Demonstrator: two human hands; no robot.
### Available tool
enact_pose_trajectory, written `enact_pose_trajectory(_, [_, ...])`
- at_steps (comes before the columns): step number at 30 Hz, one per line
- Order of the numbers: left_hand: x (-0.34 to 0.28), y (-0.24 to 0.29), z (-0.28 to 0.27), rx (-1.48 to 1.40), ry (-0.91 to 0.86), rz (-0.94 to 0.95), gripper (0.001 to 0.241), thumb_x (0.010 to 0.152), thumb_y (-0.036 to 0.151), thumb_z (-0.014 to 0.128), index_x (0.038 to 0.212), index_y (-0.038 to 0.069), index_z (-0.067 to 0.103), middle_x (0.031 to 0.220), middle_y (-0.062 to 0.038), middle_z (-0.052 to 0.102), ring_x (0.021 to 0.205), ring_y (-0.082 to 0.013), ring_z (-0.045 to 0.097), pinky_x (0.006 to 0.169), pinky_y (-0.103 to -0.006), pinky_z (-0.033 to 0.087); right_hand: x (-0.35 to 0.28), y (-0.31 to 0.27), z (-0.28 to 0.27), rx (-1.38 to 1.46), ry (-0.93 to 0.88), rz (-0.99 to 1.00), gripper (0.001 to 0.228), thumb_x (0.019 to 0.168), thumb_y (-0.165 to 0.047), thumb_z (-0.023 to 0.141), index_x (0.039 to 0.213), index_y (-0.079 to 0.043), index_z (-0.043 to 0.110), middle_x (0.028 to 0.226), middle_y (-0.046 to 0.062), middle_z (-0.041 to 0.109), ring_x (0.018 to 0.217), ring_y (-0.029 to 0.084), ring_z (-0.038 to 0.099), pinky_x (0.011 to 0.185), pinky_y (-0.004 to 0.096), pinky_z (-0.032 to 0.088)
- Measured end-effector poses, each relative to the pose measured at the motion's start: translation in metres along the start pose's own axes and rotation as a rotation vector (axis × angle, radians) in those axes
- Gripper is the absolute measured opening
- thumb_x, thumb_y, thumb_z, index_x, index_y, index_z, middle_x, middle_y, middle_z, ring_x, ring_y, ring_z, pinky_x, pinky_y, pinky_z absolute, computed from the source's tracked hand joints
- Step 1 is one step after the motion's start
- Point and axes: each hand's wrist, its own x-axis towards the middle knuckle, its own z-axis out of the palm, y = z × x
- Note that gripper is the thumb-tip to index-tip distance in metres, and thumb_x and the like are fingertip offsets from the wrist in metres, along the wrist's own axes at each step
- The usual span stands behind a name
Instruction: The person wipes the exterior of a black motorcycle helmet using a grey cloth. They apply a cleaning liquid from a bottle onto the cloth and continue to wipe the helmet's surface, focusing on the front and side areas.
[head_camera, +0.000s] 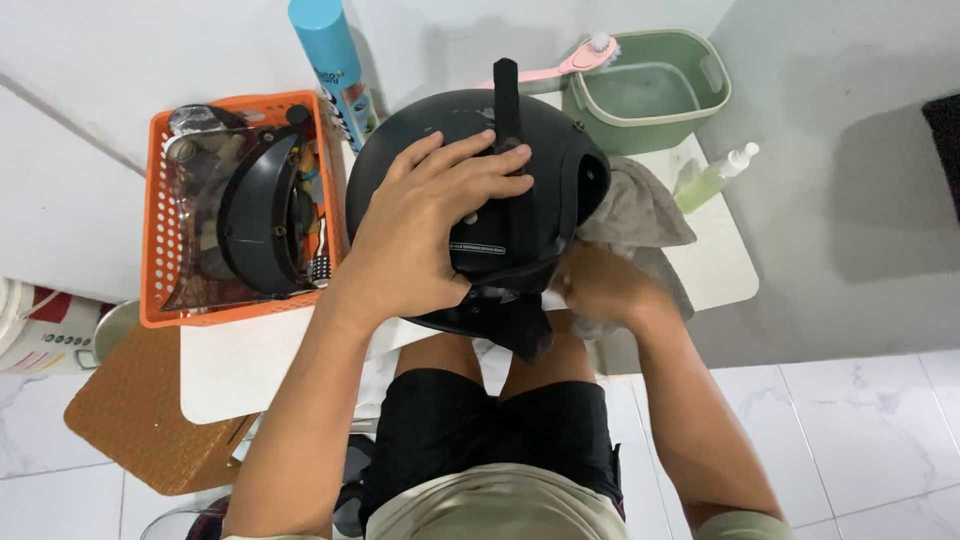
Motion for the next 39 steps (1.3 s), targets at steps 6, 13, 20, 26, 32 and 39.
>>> enact_pose_trajectory(6, [0.002, 0.003, -0.001, -0.011, 0.012, 0.009, 0.083, 0.056, 0.005, 0.073, 0.137, 0.014, 0.060, 0.154, -0.008, 0.053, 0.149, -0.0369, 0.041, 0.121, -0.0622, 0.025, 0.028, 0.047, 0.027, -0.124, 0.113, -0.425, 0.021, 0.096, -0.024, 0.056, 0.092, -0.013, 0.073, 0.107, 0.008, 0.075, 0.107, 0.030, 0.064, 0.089, 0.041, 0.047])
enact_pose_trajectory(13, [0.003, 0.000, -0.005, 0.001, 0.038, -0.059, 0.087, 0.051, -0.001, 0.070, 0.136, 0.015, 0.060, 0.155, -0.003, 0.053, 0.149, -0.0340, 0.042, 0.122, -0.0590, 0.024, -0.085, 0.037, -0.047, 0.057, 0.504, -0.093, 0.039, 0.090, -0.019, 0.056, 0.121, -0.029, 0.078, 0.136, 0.000, 0.066, 0.118, 0.025, 0.066, 0.091, 0.038, 0.050])
enact_pose_trajectory(20, [0.015, 0.018, -0.009, -0.050, 0.080, -0.154, 0.075, 0.060, 0.008, 0.076, 0.134, 0.013, 0.065, 0.147, -0.008, 0.060, 0.144, -0.0373, 0.045, 0.121, -0.0600, 0.021, 0.021, 0.102, -0.123, -0.001, 0.954, 0.150, 0.030, 0.093, -0.020, 0.058, 0.115, -0.023, 0.079, 0.105, 0.013, 0.070, 0.106, 0.040, 0.066, 0.088, 0.053, 0.053])
enact_pose_trajectory(26, [0.022, 0.035, -0.017, -0.099, 0.068, -0.251, 0.091, 0.045, -0.013, 0.068, 0.133, 0.010, 0.068, 0.143, -0.013, 0.064, 0.141, -0.0422, 0.046, 0.121, -0.0611, 0.019, 0.175, 0.113, -0.162, -0.202, 0.785, 0.320, 0.023, 0.085, -0.021, 0.066, 0.098, -0.013, 0.083, 0.088, 0.017, 0.077, 0.093, 0.041, 0.077, 0.078, 0.055, 0.060])
enact_pose_trajectory(32, [0.017, 0.033, -0.021, -0.104, 0.074, -0.264, 0.089, 0.047, -0.014, 0.063, 0.132, 0.009, 0.068, 0.143, -0.012, 0.064, 0.141, -0.0413, 0.046, 0.120, -0.0601, 0.020, 0.162, 0.089, -0.171, -0.186, 0.687, 0.302, 0.019, 0.086, -0.007, 0.067, 0.095, 0.000, 0.081, 0.090, 0.023, 0.079, 0.094, 0.044, 0.076, 0.082, 0.055, 0.058])
enact_pose_trajectory(39, [0.014, 0.022, -0.029, -0.169, 0.094, -0.234, 0.088, 0.047, -0.015, 0.065, 0.131, 0.007, 0.068, 0.143, -0.014, 0.064, 0.141, -0.0440, 0.046, 0.120, -0.0633, 0.019, 0.085, 0.081, -0.137, 0.028, 0.877, 0.254, 0.027, 0.091, -0.019, 0.066, 0.112, -0.010, 0.080, 0.103, 0.024, 0.076, 0.103, 0.048, 0.072, 0.087, 0.060, 0.057])
